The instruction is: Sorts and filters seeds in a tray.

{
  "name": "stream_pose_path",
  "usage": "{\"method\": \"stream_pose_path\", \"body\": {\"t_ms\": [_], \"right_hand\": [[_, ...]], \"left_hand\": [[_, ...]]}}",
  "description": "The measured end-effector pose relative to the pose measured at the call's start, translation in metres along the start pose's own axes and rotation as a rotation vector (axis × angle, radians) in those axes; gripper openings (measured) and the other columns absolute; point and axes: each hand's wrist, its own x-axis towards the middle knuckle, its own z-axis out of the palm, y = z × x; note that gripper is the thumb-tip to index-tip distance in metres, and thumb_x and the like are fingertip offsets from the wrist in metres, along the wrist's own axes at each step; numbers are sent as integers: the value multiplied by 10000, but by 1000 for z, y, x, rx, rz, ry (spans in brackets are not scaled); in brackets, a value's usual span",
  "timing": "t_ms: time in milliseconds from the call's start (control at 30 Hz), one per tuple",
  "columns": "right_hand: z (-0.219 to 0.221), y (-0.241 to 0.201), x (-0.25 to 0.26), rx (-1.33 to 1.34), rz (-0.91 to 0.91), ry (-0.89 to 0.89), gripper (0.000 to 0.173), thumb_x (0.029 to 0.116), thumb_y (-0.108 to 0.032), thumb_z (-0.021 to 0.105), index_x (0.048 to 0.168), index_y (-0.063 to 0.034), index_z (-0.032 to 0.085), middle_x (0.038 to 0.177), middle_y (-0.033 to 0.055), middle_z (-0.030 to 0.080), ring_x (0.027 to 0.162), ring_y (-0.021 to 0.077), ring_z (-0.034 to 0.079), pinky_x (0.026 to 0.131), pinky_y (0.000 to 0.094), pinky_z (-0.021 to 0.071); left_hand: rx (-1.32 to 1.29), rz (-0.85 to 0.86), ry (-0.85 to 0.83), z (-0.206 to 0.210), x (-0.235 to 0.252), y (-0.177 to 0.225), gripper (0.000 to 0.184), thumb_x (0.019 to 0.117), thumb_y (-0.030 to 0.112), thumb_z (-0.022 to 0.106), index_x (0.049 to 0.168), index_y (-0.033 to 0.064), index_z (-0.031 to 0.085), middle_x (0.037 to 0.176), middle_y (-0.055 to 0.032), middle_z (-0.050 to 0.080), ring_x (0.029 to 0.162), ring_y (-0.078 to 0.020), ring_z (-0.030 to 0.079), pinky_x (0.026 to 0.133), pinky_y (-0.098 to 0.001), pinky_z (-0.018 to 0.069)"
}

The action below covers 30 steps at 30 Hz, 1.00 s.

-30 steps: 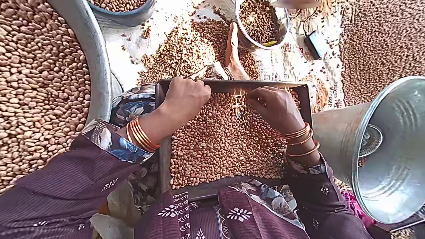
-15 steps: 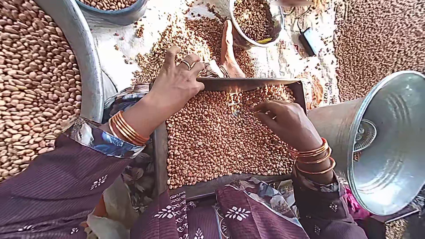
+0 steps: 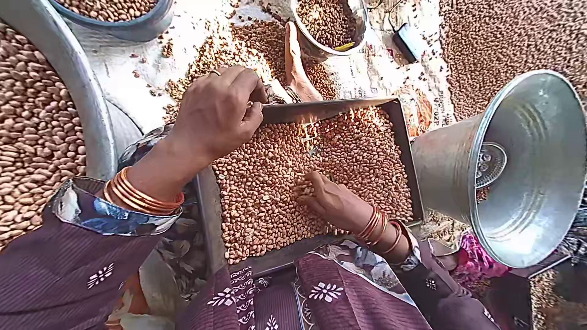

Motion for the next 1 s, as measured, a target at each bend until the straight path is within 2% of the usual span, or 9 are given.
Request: {"method": "stream_pose_path", "body": {"t_ms": [100,200,267,333,400,467,567,800,1000], "right_hand": [[1,4,3,272,-326,197,376,1092,-260,441,1413,-73,501,1243,101,643,856,135,723,740,347,646],[-16,13,-8,-31,-130,399,313,1075,-268,485,1285,-65,598,1014,91,699,728,231,697,628,443,579],[-23,13,-14,-218,132,238,383,1086,-376,478,1177,-34,624,861,152,674,777,355,693,677,534,544],[-23,-2,-11,-279,348,-94,490,1098,-437,434,1195,15,593,991,238,676,1008,423,684,845,573,524],[-11,-12,-12,-243,197,-265,489,1099,-401,436,1215,53,574,1030,271,664,1036,443,673,863,573,522],[4,-8,-16,-64,-241,-204,383,1078,-355,470,1159,-2,596,931,174,671,855,341,691,749,492,546],[2,-9,-10,215,-579,-22,329,1088,-285,479,1269,-45,612,1110,96,724,827,152,715,745,339,604],[-29,9,-3,-117,-469,360,184,1014,-232,597,1120,-121,699,934,46,688,650,177,659,555,382,553],[-3,-3,26,-58,-611,315,192,1010,-208,621,1143,-139,742,997,72,688,730,202,688,577,376,567]], "left_hand": [[-261,-194,-6,-3,0,5,185,1010,182,508,1102,73,625,952,-61,652,768,-128,613,686,-336,502],[-552,-336,-14,-5,2,5,125,1021,157,490,1050,129,608,835,61,608,690,12,596,650,-187,508],[-710,-390,-5,-7,3,5,143,1011,133,445,997,131,588,791,71,608,666,1,612,621,-190,527],[-852,-440,1,-8,4,7,168,1009,100,395,958,128,553,752,70,614,616,-9,611,567,-178,524],[-967,-489,-18,-9,4,10,213,1032,91,328,951,134,521,749,66,616,584,-18,600,547,-172,516],[-1020,-519,-51,-9,4,12,250,1035,97,281,961,139,516,772,59,628,589,-33,612,551,-184,528],[-883,-431,-165,-8,2,16,216,1041,122,342,996,130,554,784,50,613,605,-29,601,544,-187,519],[-154,173,-428,11,-56,18,67,925,152,725,972,104,726,847,-46,674,713,-207,664,623,-434,555],[-54,156,-340,37,-105,19,175,969,286,652,975,124,718,779,-37,669,667,-222,687,531,-433,534]]}}
